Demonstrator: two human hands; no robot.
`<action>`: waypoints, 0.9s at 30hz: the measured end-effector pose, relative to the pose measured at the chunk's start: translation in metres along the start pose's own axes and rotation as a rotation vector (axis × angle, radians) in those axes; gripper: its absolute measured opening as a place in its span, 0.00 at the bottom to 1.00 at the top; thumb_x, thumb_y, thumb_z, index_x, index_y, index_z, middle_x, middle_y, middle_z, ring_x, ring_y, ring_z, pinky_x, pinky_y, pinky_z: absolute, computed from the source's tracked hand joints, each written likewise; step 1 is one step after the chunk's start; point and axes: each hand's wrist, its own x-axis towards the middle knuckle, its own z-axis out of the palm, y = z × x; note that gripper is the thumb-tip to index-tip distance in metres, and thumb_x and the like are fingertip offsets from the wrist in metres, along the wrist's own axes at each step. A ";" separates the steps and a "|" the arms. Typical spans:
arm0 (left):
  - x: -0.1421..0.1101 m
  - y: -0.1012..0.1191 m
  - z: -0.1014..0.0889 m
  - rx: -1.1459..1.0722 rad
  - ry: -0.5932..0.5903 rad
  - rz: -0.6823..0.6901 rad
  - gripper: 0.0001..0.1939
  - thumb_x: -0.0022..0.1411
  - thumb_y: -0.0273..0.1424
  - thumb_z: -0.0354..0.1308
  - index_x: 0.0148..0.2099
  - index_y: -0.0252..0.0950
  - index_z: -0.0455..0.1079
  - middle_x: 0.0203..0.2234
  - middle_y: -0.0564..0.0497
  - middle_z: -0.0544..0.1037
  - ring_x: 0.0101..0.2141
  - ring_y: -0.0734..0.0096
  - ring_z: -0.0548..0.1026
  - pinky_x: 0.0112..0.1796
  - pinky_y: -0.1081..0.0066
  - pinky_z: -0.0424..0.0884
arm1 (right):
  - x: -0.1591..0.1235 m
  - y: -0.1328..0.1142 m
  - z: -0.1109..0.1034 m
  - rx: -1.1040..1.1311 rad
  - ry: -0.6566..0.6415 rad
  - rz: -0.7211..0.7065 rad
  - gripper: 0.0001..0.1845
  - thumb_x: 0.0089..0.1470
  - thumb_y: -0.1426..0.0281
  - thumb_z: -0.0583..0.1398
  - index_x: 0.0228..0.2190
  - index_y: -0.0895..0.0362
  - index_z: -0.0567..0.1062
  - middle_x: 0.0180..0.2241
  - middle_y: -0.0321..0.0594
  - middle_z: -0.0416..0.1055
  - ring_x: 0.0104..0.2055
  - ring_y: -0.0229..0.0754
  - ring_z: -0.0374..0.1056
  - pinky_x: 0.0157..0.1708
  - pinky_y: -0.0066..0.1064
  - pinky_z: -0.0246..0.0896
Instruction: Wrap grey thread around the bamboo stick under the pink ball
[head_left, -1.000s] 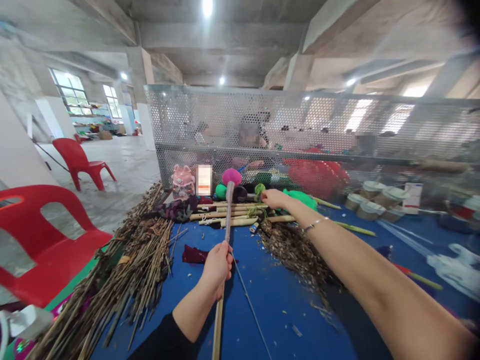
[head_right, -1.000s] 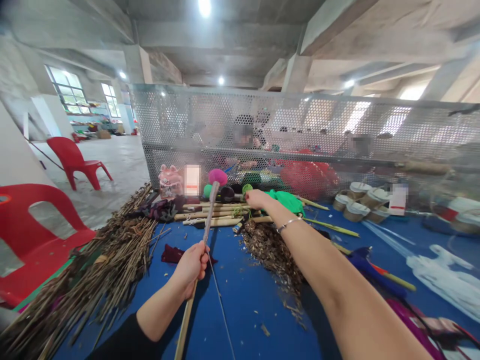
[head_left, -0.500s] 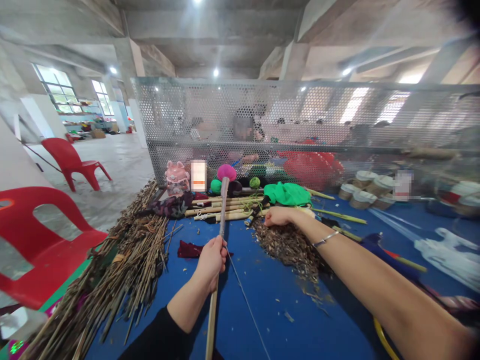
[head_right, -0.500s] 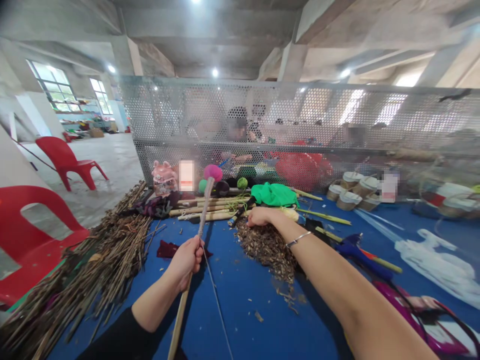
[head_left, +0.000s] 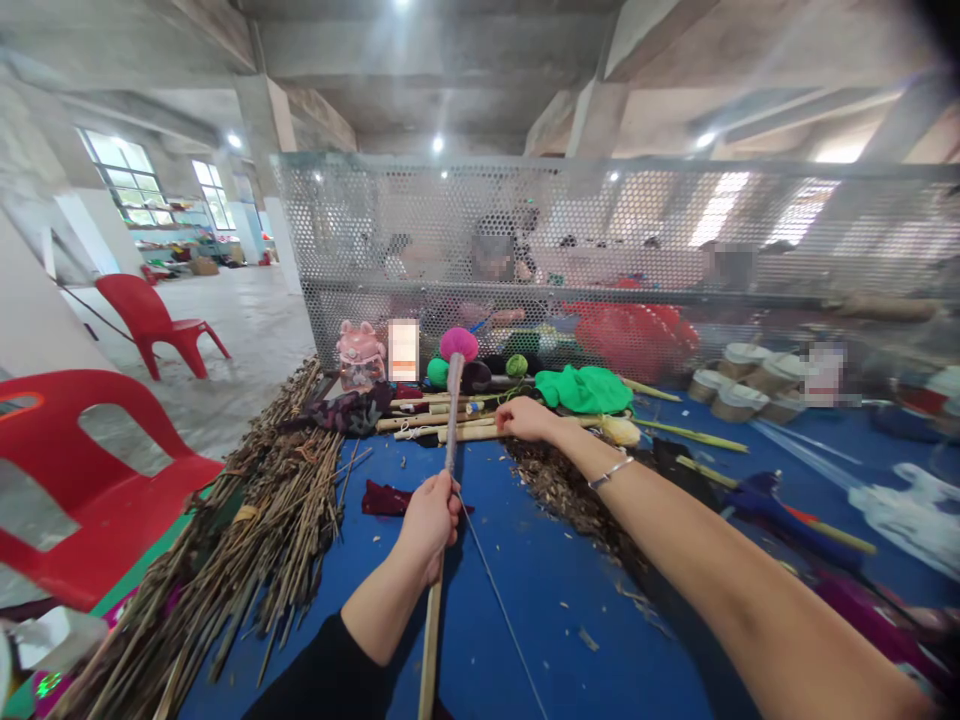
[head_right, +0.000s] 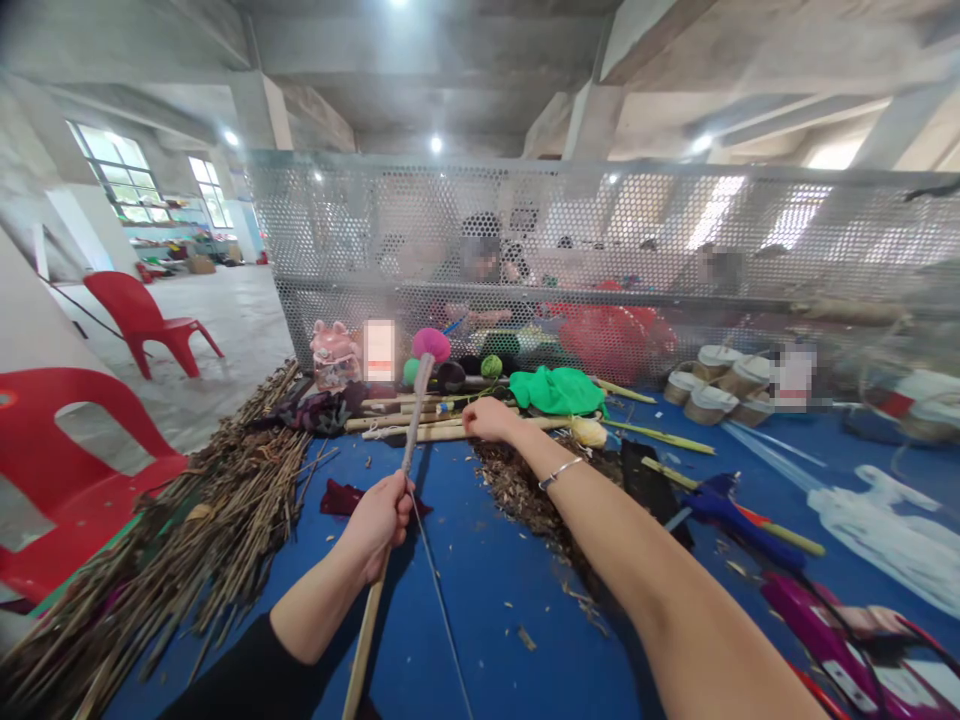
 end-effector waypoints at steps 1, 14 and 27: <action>0.000 0.000 0.000 0.000 0.001 0.001 0.14 0.60 0.42 0.46 0.31 0.36 0.59 0.14 0.61 0.56 0.12 0.84 0.49 0.14 0.80 0.41 | -0.006 -0.006 0.004 0.005 -0.017 -0.052 0.16 0.47 0.73 0.55 0.38 0.56 0.78 0.38 0.39 0.76 0.40 0.42 0.70 0.39 0.24 0.59; -0.002 0.001 0.002 0.024 -0.004 -0.003 0.15 0.59 0.44 0.47 0.30 0.37 0.58 0.13 0.62 0.55 0.12 0.85 0.48 0.15 0.80 0.41 | -0.068 0.014 0.008 -0.068 -0.067 -0.005 0.19 0.54 0.65 0.53 0.45 0.54 0.74 0.47 0.46 0.72 0.49 0.49 0.67 0.47 0.35 0.57; -0.008 -0.010 0.006 0.089 -0.078 0.016 0.18 0.56 0.47 0.50 0.30 0.36 0.59 0.14 0.62 0.56 0.12 0.85 0.50 0.14 0.81 0.42 | -0.087 -0.075 0.027 1.015 0.154 0.155 0.28 0.51 0.67 0.58 0.54 0.53 0.58 0.48 0.45 0.66 0.42 0.40 0.67 0.39 0.31 0.63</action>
